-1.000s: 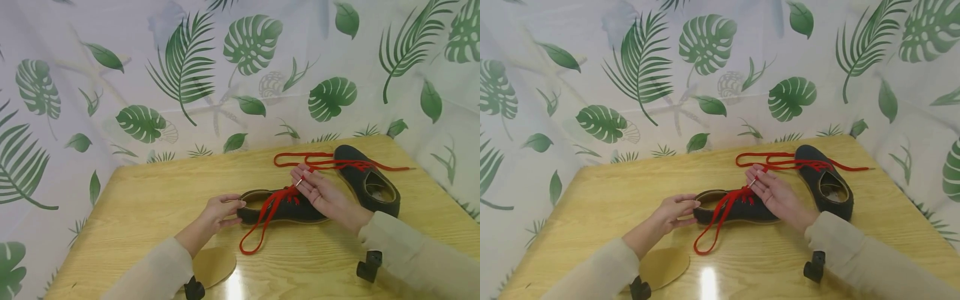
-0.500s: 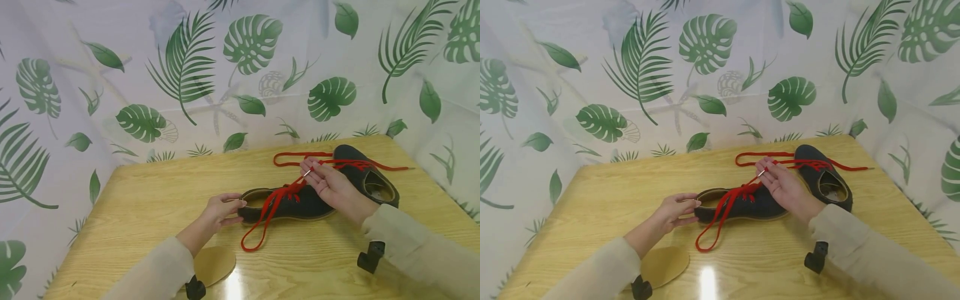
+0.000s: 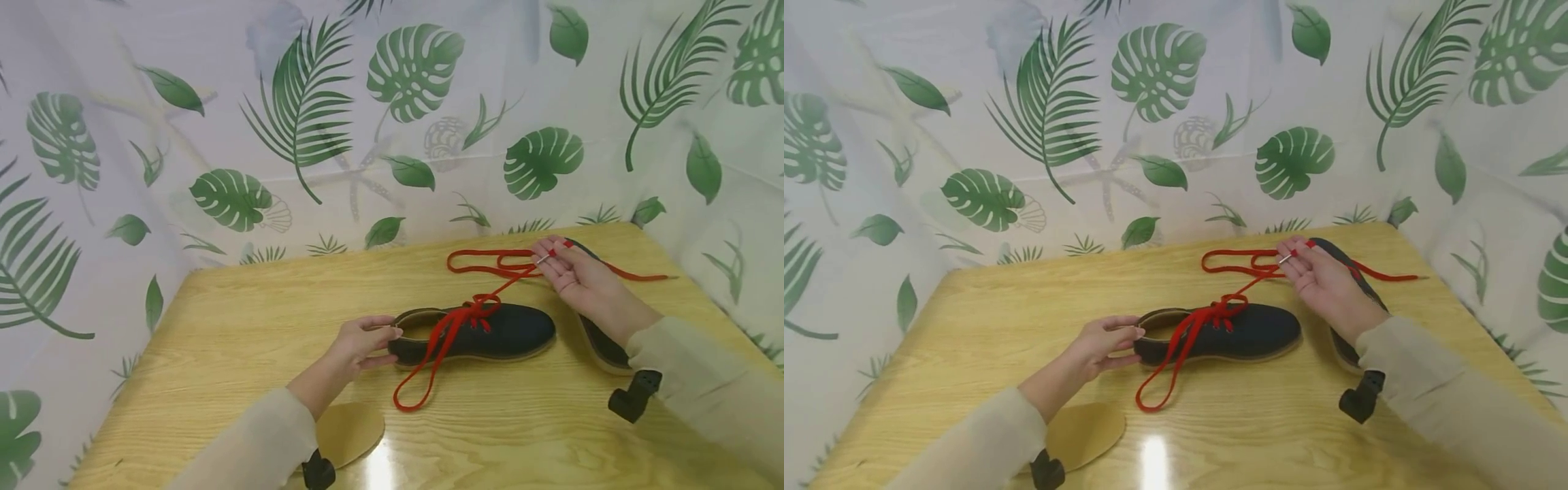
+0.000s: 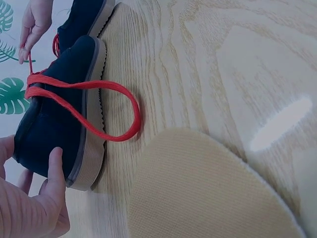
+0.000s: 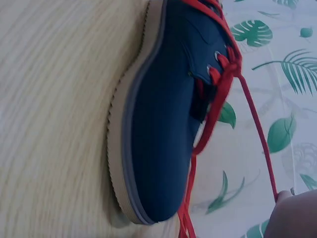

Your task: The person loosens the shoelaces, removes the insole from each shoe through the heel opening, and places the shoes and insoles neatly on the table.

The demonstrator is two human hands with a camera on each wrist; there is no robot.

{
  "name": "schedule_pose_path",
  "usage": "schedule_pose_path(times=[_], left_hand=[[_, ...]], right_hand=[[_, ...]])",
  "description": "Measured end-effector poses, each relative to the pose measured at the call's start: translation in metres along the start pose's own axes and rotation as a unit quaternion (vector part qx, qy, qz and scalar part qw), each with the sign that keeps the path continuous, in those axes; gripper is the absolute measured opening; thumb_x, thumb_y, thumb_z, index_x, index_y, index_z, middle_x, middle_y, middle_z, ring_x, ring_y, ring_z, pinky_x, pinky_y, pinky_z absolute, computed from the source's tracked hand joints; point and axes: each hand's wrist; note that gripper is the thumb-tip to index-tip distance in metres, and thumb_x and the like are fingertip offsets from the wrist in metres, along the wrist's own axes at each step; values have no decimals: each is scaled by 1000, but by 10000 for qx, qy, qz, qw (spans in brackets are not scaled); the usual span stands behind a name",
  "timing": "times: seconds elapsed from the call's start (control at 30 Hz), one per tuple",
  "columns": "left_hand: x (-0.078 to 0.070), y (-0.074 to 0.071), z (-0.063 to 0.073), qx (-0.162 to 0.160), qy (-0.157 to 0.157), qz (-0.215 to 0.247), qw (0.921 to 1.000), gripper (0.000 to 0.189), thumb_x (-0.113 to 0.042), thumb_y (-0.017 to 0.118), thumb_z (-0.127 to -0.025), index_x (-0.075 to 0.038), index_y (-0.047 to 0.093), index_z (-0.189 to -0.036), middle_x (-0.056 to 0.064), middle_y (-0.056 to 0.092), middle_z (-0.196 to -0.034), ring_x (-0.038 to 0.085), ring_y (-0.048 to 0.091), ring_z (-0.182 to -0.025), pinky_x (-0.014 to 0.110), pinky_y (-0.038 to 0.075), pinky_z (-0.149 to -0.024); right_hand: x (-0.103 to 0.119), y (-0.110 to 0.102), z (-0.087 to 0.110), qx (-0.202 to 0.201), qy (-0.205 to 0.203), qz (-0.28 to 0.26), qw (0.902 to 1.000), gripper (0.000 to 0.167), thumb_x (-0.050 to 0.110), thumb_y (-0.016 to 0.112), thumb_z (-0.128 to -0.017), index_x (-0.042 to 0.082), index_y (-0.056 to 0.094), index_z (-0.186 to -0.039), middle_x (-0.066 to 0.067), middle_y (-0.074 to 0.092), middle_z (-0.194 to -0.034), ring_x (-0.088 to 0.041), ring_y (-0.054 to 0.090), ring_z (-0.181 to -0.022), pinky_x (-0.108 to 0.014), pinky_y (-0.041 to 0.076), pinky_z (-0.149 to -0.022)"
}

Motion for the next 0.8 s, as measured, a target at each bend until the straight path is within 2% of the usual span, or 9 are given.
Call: schedule_pose_path(times=[0.07,0.17,0.27,0.6,0.8], left_hand=[[0,-1,0,-15,10,-23,10000,43,-5,66,-87,-2,55,-128,19,53,-130,37,45,-124,36,58,-83],[0,-2,0,-6,-9,-61,10000,43,-6,66,-87,-3,55,-128,18,53,-131,38,44,-125,35,58,-83],[2,-2,1,20,-16,-84,10000,43,-6,66,-87,-3,55,-128,18,52,-132,38,44,-126,35,58,-83],[5,-1,0,-14,-101,-40,9999,42,-11,67,-87,-5,56,-128,17,45,-138,40,39,-129,35,58,-85],[7,0,-3,-33,-104,-6,9999,41,-12,68,-87,-6,58,-126,17,45,-138,39,40,-128,33,58,-82]], right_hand=[[6,0,0,-62,117,-185,9997,67,2,52,-95,34,27,-148,2,53,-136,-1,21,-139,-23,22,-115],[13,-1,1,-241,232,-335,9989,59,1,54,-94,30,40,-143,-1,57,-133,-1,24,-138,-23,23,-115],[19,-4,1,-318,205,-342,9987,54,1,54,-93,27,44,-140,-3,60,-128,-1,26,-137,-24,24,-115],[32,-9,2,-429,139,-503,9977,45,2,54,-93,25,50,-132,-2,61,-126,-1,32,-134,-24,27,-114],[49,-13,2,-386,148,-810,9959,53,2,52,-94,33,44,-137,4,53,-134,3,26,-135,-21,24,-115]])
Point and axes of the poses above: each hand's wrist, its own z-axis away from the middle knuckle, its own y-axis out of the palm, x = y × z
